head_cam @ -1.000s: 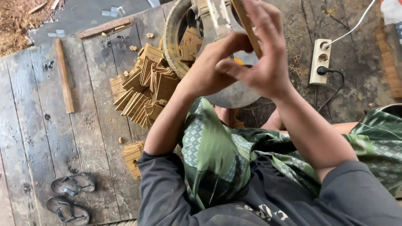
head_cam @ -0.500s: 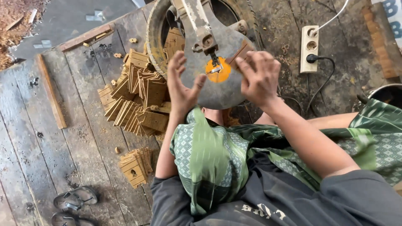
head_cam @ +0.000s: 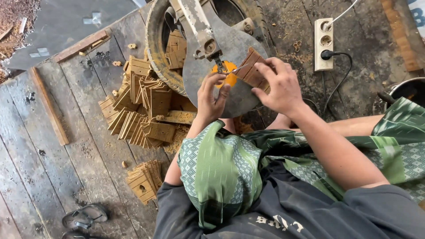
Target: Using a scroll saw to cut decorative patterns into small wooden panels
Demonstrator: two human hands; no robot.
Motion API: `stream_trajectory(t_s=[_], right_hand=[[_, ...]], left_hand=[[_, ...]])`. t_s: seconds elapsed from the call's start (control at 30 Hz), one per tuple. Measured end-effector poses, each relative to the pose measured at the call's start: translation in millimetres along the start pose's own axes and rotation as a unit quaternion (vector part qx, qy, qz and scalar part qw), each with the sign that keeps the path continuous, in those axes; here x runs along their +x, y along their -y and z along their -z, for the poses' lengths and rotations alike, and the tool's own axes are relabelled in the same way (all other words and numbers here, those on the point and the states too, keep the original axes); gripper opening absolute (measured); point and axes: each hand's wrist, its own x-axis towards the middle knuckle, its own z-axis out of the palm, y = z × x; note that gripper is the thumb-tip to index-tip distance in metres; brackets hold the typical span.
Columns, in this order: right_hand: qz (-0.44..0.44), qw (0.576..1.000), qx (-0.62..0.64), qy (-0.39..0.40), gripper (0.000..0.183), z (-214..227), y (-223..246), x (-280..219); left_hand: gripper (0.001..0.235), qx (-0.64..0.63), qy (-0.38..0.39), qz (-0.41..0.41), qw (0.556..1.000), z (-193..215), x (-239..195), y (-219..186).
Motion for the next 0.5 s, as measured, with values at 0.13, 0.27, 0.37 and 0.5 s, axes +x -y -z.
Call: stream_trajectory(t_s=[0.13, 0.27, 0.37, 0.5], right_hand=[[-0.048, 0.980, 0.193, 0.007, 0.082, 14.0, -10.7, 11.8], [-0.189, 0.877, 0.436, 0.065, 0.074, 25.5, -10.8, 16.5], [-0.232, 0.747, 0.623, -0.002, 0.055, 24.6, 2.0, 20.5], [-0.300, 0.587, 0.752, -0.005, 0.038, 40.7, 25.2, 24.8]], left_hand=[[0.029, 0.030, -0.023, -0.033, 0.999, -1.7, 5.4, -7.2], [0.033, 0.057, 0.001, -0.037, 0.998, 1.2, 11.8, -21.7], [0.037, 0.091, 0.009, -0.029, 0.995, 7.6, 13.6, -26.8], [0.025, 0.186, 0.149, 0.066, 0.969, 16.6, 32.8, -40.6]])
